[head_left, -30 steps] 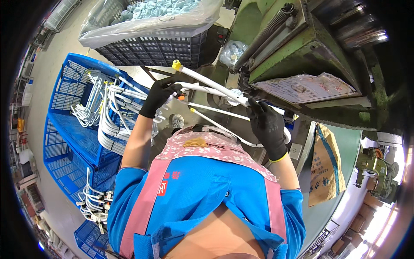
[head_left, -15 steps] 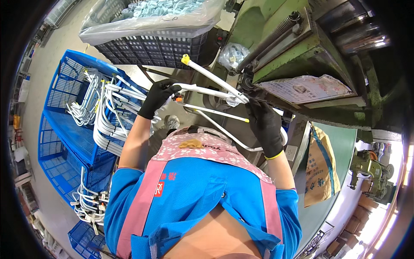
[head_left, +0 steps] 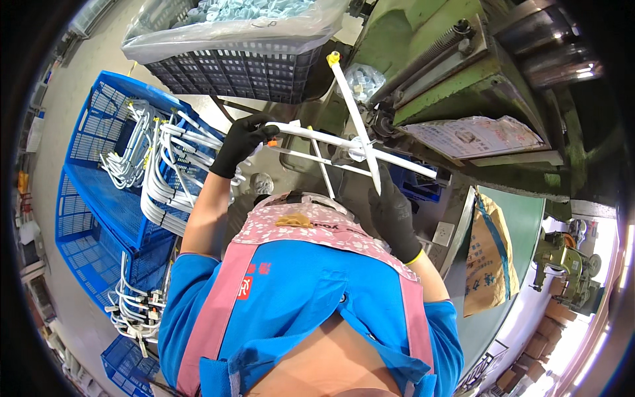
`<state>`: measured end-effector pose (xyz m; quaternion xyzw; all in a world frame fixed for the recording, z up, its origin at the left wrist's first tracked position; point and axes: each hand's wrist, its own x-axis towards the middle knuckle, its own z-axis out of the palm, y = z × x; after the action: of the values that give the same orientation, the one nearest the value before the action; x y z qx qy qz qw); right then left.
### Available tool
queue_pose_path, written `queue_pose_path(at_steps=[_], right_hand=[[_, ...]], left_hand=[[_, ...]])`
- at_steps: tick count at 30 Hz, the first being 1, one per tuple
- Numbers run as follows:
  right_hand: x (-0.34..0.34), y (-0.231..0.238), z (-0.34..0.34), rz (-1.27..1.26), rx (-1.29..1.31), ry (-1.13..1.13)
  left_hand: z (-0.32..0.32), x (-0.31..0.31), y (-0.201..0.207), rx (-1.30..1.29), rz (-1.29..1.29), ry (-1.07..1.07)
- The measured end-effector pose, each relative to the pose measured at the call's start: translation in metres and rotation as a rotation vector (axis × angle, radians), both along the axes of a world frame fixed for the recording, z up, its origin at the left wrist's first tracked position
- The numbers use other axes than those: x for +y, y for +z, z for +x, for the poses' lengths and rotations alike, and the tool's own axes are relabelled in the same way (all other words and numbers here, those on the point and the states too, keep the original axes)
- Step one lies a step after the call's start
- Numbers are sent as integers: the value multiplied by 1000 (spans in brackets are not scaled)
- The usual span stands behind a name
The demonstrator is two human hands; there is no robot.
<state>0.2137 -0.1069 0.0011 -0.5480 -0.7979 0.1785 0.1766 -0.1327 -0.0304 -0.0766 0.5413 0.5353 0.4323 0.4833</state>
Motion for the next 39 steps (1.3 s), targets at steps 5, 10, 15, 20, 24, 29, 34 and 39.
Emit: queue_pose_path(at_steps=[5, 10, 15, 20, 24, 29, 34, 39], right_hand=[[0, -22, -7, -9, 99, -41], [13, -19, 11, -2, -31, -155], [32, -34, 19, 216, -44, -33], [35, -42, 19, 374, 46, 5], [37, -42, 21, 336, 132, 40], [40, -45, 24, 250, 40, -24], [41, -48, 24, 298, 49, -24], [43, -55, 25, 434, 79, 16]], left_hand=[[6, 1, 14, 180, 28, 114], [19, -28, 37, 39, -174, 194], [67, -74, 35, -155, -116, -639], [89, -105, 34, 28, -135, -701], [100, -117, 19, 2, -117, -584], [122, -113, -1, -858, -360, -100], [131, -96, 5, -1170, -336, 43], [120, -72, 13, -1476, -243, -193]])
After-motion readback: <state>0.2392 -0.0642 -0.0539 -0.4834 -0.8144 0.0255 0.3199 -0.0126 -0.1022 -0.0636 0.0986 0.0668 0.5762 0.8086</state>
